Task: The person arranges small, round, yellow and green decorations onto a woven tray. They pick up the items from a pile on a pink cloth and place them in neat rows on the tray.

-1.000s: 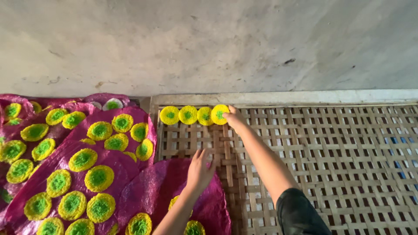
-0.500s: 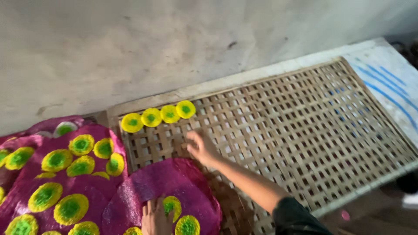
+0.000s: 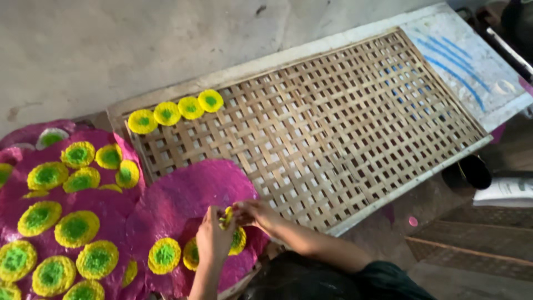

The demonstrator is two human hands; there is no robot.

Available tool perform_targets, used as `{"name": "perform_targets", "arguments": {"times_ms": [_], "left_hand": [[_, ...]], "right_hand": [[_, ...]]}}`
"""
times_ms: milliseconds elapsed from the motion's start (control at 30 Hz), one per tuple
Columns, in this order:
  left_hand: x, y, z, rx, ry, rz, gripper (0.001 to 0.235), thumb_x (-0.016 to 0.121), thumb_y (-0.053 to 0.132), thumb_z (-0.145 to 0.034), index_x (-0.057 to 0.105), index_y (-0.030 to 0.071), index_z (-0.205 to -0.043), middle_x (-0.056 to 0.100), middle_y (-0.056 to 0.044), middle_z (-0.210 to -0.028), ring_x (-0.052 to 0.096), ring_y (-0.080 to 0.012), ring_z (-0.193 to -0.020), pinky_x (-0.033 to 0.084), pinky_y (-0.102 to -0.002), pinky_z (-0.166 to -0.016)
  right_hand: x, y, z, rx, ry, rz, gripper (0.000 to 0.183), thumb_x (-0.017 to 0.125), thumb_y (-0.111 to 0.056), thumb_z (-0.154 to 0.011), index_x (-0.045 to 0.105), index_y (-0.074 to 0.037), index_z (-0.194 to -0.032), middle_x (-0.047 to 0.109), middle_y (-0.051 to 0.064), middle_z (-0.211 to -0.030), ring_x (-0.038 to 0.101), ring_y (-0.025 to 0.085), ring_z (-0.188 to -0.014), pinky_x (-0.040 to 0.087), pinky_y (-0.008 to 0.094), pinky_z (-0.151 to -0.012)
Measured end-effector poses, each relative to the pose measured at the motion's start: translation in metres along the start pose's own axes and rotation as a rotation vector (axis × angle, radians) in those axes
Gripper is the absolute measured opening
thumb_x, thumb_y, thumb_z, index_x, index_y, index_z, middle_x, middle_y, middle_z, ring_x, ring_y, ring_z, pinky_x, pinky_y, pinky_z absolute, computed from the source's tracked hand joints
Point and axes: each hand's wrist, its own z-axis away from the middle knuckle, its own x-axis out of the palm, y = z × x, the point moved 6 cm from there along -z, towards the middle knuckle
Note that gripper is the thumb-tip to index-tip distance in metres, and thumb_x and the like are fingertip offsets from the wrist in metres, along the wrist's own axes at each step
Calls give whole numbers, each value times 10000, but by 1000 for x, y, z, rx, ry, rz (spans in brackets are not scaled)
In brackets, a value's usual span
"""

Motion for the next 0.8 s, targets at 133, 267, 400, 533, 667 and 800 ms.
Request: {"name": "perform_targets", "arguments": {"times_ms": [133, 267, 400, 533, 667, 800], "left_hand": [[15, 8, 28, -129, -62, 229, 489, 857, 257, -734, 557, 58, -1066, 740, -139, -911, 768, -283, -806, 610, -410, -655], [-3, -12, 44, 6, 131, -192, 448, 794, 343, -826, 641, 97, -1167, 709, -117, -1160, 708, -271, -996, 604, -400, -797], [-23, -51, 61, 39, 287, -575, 648, 679, 453, -877, 610, 12, -1347, 532, -170, -1484, 525, -366, -1341, 494, -496, -1020], [-19, -76, 71, 9, 279, -691, 622, 627, 434, -913, 582, 84, -1425, 468, -136, -1581, 461, -373, -1441, 409, -526, -1109], [-33, -99, 72, -28, 282, -580, 493, 572, 322, -1048, 578, 137, -1505, 474, -157, -1608, 477, -396, -1411, 408, -565, -1116], [-57, -120, 71, -49, 267, -470, 554, 605, 317, -982, 553, 123, -1499, 519, -186, -1521, 497, -428, -1366, 440, -575, -1056]], "right_hand": [[-15, 0, -12, -148, -52, 304, 248, 632, -131, -994, 690, -2, -1197, 726, 93, -1064, 685, 178, -966, 557, 338, -882], [-49, 9, -16, -186, -57, 285, 213, 659, -95, -974, 692, -17, -1169, 715, 99, -1063, 685, 184, -979, 564, 339, -889], [-81, -2, -9, -180, 37, 223, 249, 684, -104, -923, 707, -42, -1163, 742, 66, -1085, 696, 168, -1009, 558, 314, -905], [-104, -15, 7, -90, 41, 41, 263, 711, -133, -917, 707, -66, -1171, 741, 71, -1067, 704, 202, -985, 570, 352, -865], [-116, -7, 25, -88, 131, 139, 296, 728, -202, -915, 709, -73, -1181, 730, 58, -1090, 697, 180, -1014, 572, 354, -872], [-113, -11, 31, -326, 126, 543, 381, 782, -139, -855, 689, -65, -1217, 710, 61, -1135, 660, 174, -1057, 539, 325, -910]]}}
